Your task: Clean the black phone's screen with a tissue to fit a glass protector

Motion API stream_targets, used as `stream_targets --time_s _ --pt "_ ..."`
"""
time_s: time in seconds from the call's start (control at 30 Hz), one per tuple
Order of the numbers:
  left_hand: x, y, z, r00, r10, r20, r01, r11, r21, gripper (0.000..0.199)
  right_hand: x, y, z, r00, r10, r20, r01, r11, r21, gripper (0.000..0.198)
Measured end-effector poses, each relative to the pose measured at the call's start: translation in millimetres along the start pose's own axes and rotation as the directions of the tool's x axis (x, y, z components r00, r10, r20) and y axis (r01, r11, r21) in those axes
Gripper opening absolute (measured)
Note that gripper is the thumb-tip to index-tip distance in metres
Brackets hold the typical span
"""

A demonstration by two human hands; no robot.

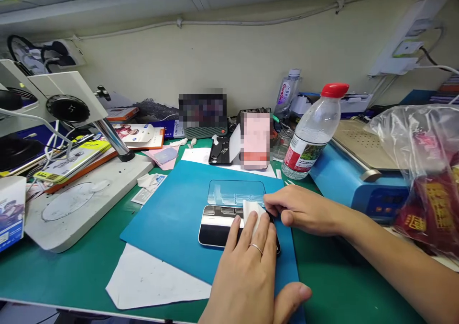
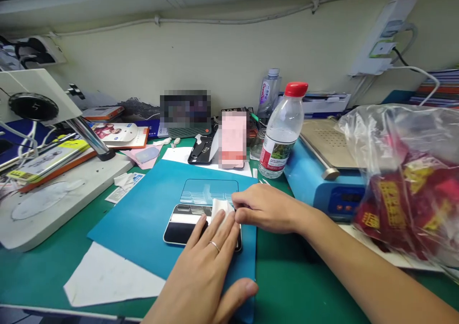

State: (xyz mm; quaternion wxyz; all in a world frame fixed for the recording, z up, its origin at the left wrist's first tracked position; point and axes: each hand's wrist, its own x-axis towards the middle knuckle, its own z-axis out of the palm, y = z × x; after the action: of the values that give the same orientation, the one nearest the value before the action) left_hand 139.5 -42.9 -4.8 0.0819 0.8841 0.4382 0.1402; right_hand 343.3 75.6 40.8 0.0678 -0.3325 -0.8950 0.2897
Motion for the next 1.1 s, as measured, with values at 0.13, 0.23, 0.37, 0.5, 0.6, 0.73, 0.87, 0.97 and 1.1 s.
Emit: stream_targets --time_s 0.13,0.23,0.37,0.5,0.6,0.73,0.87,0.97,1.1 --pt "2.3 -4.5 -14.0 0.999 -0.012 0.034 0.014 0.997 -0.082 0.065 0.5 2.8 1.1 1.0 -0.017 -0.01 0.017 1.0 -0.008 0.09" --pt "4.7 -6.3 -21.4 0.998 -0.026 0.063 0.032 0.994 -0.104 0.058 0.6 4.2 0.9 1.0 -0.023 -0.008 0.023 1.0 0.01 0.092" --pt "1.0 -8.7 -20.2 0.996 -0.029 0.09 0.036 0.996 -0.078 0.056 0.7 4.6 0.4 1.0 -0.028 0.0 0.028 0.999 0.028 0.093" --pt "-11.5 -19.2 -18.9 0.993 -0.112 0.038 0.11 0.993 0.039 0.059 0.2 5.7 0.5 1.0 -0.025 -0.003 0.025 0.998 0.054 0.094" --pt "-23.6 -34.3 -24.3 0.991 -0.13 -0.008 0.13 0.976 0.172 0.059 -0.4 6.3 0.7 1.0 -0.025 0.001 0.025 0.998 0.053 0.094" --pt "-42.5 -55.3 -33.2 0.994 -0.059 -0.093 0.087 0.938 0.335 0.059 -0.9 5.8 0.6 1.0 0.003 0.004 -0.003 0.998 0.061 0.094" --pt "-61.1 -68.5 -36.8 0.989 0.076 -0.128 -0.013 0.9 0.436 0.054 0.0 4.6 0.6 1.0 0.027 0.001 -0.027 0.997 0.071 0.094" --pt "-71.7 -73.2 -35.4 0.978 0.171 -0.123 -0.09 0.865 0.493 0.054 1.4 4.4 1.2 1.0 0.02 0.005 -0.021 0.997 0.078 0.094" --pt "-76.2 -73.4 -29.6 0.964 0.229 -0.137 -0.125 0.843 0.524 0.058 2.2 5.6 2.1 1.0 0.024 0.011 -0.025 0.997 0.066 0.093"
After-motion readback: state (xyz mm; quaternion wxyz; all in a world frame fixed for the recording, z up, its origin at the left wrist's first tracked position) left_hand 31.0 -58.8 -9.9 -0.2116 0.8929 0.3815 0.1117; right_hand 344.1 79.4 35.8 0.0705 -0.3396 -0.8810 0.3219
